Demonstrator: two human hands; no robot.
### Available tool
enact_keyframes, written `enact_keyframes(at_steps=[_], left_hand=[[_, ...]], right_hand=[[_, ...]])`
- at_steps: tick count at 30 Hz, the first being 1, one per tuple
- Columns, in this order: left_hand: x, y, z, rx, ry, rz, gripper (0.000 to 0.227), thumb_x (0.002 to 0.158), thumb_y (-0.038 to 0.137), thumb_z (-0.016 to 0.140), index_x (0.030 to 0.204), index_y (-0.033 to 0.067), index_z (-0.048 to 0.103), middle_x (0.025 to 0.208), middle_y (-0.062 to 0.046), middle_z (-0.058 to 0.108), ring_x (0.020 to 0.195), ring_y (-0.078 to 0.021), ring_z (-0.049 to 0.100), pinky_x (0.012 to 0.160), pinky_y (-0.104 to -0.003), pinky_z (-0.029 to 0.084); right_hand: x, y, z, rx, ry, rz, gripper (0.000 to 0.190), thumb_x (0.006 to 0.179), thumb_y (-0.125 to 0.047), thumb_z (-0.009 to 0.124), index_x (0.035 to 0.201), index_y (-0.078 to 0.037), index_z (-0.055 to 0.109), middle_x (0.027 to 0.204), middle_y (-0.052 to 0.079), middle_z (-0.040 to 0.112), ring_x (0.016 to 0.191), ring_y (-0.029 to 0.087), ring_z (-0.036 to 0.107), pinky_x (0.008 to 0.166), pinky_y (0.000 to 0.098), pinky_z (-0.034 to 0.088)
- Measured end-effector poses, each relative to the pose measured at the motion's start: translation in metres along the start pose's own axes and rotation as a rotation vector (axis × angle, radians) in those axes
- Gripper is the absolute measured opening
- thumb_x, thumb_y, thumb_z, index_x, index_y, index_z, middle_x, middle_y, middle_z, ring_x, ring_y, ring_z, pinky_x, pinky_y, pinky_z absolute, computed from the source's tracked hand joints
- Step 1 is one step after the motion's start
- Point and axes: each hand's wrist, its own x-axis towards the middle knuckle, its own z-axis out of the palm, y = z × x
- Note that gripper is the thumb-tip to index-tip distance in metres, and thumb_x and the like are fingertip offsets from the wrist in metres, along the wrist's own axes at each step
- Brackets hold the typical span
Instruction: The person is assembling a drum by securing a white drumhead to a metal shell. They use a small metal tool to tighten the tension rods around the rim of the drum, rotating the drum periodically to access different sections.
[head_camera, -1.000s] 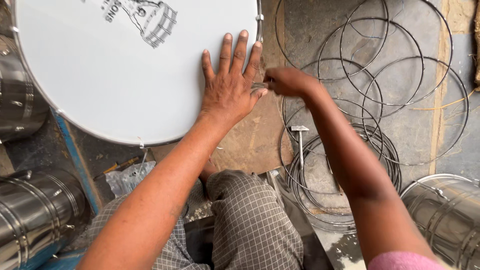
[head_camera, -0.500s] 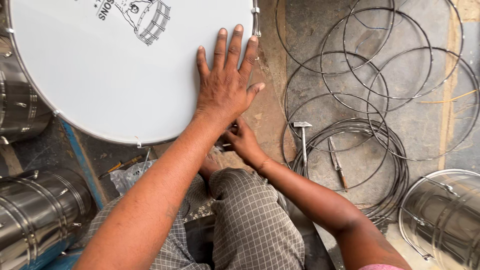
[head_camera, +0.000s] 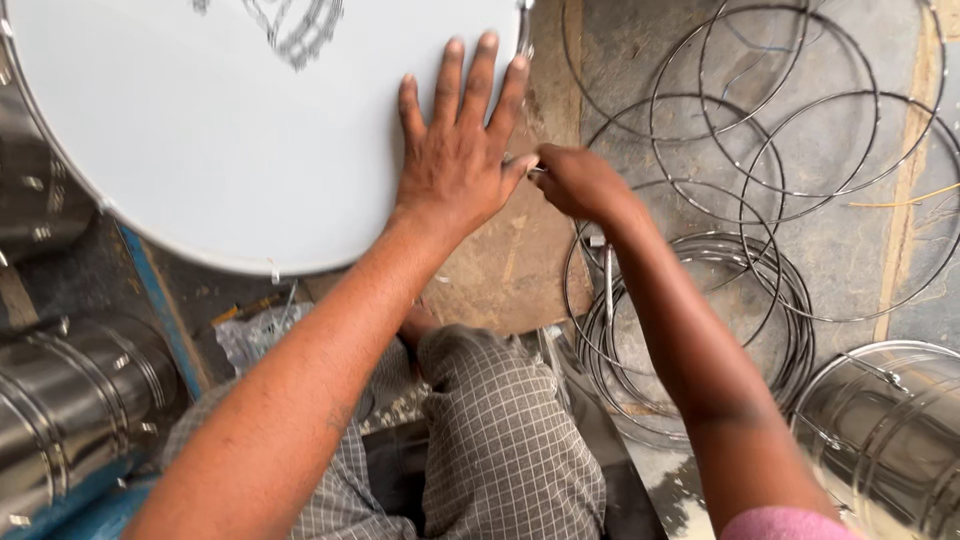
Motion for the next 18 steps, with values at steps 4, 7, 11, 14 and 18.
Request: enact_keyframes(at_steps=[4,7,11,14,18], left_hand=[[-0.001,0.0,0.004,0.01,0.0,0.001,0.095,0.098,0.067,0.062,0.166,0.02,0.015,0.169,-0.016,0.009,0.155,-0.0398,0.008,0.117,-0.078,0.017],[-0.001,-0.002,0.005,0.045,0.059,0.02,0.092,0.1,0.067,0.061,0.166,0.0211,0.016,0.169,-0.016,0.01,0.154,-0.0398,0.009,0.115,-0.079,0.018],[-0.003,-0.002,0.008,0.046,0.058,0.012,0.091,0.101,0.066,0.061,0.167,0.0213,0.016,0.169,-0.016,0.01,0.155,-0.0394,0.01,0.116,-0.078,0.018],[-0.001,-0.002,0.007,0.034,0.044,0.009,0.091,0.101,0.065,0.061,0.167,0.0209,0.016,0.169,-0.016,0.011,0.155,-0.0395,0.01,0.116,-0.078,0.017],[-0.001,0.0,0.004,0.004,0.034,0.018,0.092,0.101,0.065,0.061,0.166,0.0192,0.016,0.169,-0.016,0.012,0.155,-0.0401,0.01,0.117,-0.079,0.016]], right_hand=[[-0.067,-0.018,0.071,0.763,-0.073,0.212,0.024,0.1,-0.016,0.057,0.12,-0.004,0.05,0.097,0.015,0.077,0.08,0.024,0.076,0.062,0.035,0.06],[-0.076,-0.048,0.115,1.115,-0.229,0.201,0.03,0.097,-0.008,0.058,0.123,0.0,0.046,0.1,0.019,0.074,0.08,0.027,0.078,0.067,0.0364,0.067],[-0.048,-0.082,0.145,1.131,0.044,0.083,0.036,0.102,-0.004,0.058,0.136,-0.001,0.047,0.097,0.015,0.068,0.078,0.024,0.068,0.065,0.0381,0.059],[-0.038,-0.091,0.141,1.226,0.1,0.182,0.035,0.099,-0.008,0.056,0.132,-0.004,0.046,0.094,0.009,0.07,0.075,0.019,0.073,0.062,0.0339,0.064],[-0.046,-0.039,0.091,0.879,-0.142,0.246,0.028,0.1,-0.016,0.054,0.126,-0.01,0.063,0.073,0.005,0.062,0.056,0.015,0.06,0.048,0.0284,0.049]])
